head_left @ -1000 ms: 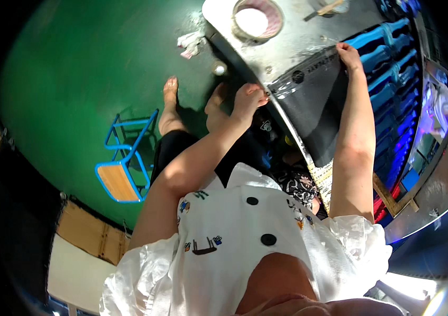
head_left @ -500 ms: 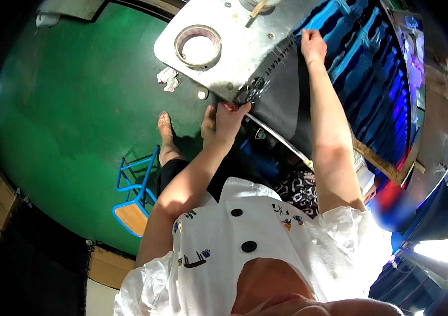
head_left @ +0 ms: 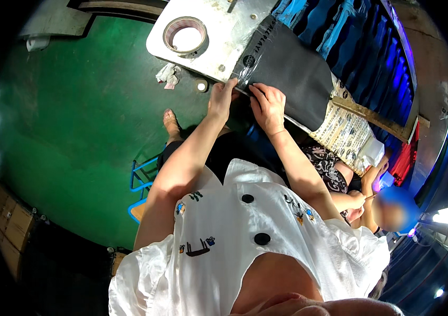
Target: The person picks up a roll of tape, moves to a workstation, and applies strips of tape to the edge of a black piece of material, pressing it down by hand.
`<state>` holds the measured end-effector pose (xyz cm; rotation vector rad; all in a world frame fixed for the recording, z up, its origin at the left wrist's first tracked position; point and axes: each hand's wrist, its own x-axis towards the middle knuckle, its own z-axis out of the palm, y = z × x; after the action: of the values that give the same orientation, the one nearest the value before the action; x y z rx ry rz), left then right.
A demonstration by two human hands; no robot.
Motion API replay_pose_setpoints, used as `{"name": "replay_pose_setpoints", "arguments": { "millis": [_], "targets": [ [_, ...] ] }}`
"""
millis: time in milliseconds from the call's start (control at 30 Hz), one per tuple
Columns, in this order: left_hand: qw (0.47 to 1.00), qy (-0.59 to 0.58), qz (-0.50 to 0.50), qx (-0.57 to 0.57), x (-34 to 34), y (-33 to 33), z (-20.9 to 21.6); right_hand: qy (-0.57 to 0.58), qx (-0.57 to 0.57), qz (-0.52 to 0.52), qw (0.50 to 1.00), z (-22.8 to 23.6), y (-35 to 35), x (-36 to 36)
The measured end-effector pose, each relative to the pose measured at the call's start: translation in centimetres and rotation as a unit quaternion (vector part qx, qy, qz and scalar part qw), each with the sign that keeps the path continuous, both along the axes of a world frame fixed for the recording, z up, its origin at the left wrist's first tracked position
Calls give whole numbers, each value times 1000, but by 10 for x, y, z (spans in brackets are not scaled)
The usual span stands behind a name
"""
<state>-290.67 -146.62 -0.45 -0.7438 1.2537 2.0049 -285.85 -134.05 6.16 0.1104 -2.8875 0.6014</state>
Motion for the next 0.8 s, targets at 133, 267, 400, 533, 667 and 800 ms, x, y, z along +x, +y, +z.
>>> {"name": "replay_pose_setpoints", "arguments": {
  "millis": [133, 267, 400, 533, 667, 800],
  "targets": [
    [999, -32, 19, 13, -3, 2, 13, 24, -18, -13, 999, -11, -1, 6],
    [1000, 7, 19, -9, -3, 6, 21, 39, -21, -11, 999, -16, -2, 8],
    [999, 22, 41, 13, 4, 6, 13, 29, -25, -45, 998, -15, -5, 6],
    [993, 79, 18, -86, 9, 10, 4, 0, -46, -50, 998, -5, -3, 3],
    [987, 83, 11, -137, 11, 14, 5, 67, -133, -116, 982, 2, 27, -41],
    [984, 103, 13, -145, 12, 14, 9, 19, -176, -266, 947, -10, 85, -132]
  ]
}}
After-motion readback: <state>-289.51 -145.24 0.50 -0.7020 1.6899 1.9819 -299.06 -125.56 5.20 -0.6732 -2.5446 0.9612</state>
